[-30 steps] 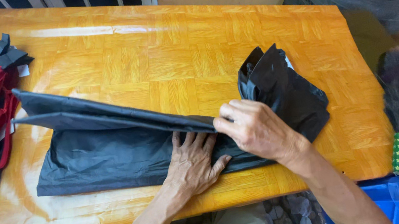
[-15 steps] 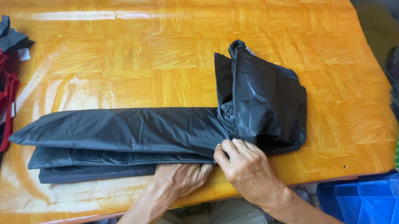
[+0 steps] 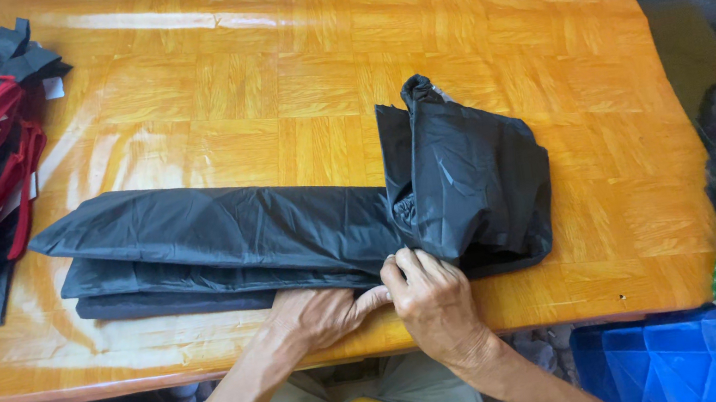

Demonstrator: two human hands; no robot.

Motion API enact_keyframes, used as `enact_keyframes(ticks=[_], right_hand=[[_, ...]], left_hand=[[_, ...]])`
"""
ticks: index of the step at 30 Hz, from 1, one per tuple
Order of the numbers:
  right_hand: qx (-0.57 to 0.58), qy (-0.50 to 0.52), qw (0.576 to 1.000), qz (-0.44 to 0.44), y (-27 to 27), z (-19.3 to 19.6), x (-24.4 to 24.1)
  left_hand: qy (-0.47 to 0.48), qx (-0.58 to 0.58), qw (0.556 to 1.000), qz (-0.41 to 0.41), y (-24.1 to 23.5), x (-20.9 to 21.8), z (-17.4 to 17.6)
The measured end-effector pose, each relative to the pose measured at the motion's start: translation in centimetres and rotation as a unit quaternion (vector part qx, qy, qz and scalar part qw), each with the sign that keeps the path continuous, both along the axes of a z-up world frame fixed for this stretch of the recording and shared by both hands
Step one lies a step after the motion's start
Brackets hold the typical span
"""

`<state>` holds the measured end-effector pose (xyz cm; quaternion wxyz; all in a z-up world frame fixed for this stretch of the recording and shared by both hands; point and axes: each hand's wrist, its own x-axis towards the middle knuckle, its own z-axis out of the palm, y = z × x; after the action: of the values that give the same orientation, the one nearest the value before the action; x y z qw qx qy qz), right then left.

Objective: The person takes a black fabric item from a blue bin and places it on a wooden table. They use a feather duster to brush the fabric, then fold it multiple times by hand, smoothing it out after each fold until it is compact.

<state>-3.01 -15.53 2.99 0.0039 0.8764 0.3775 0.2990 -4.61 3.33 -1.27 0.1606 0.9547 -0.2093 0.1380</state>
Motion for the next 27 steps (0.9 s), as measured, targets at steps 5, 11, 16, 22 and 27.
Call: enact_keyframes(ticks=[5,11,16,22,27], right_hand=[[-0.136,0.003,0.989,0.059,-0.5,6.2,3.1],[-0.126,0.149,0.974,0.113,-0.8,10.1,14.6],[-0.114,0.322,0.939,0.027,0.1,10.6,22.8],[0.010,0.295,0.955,-0.010,-3.2,2.8,26.8],[0.152,0.150,0.977,0.002,-6.8,-1.5,26.3]], left_hand=[[0.115,-0.031,0.993,-0.010,-0.1,0.2,-0.6],[0.195,0.060,0.978,0.049,-0.8,1.0,6.7],[0.090,0.068,0.991,0.067,-1.3,3.1,3.2],[-0.055,0.067,0.993,0.085,-1.5,3.3,1.6],[-0.025,0.085,0.993,0.076,-1.3,3.7,0.5]])
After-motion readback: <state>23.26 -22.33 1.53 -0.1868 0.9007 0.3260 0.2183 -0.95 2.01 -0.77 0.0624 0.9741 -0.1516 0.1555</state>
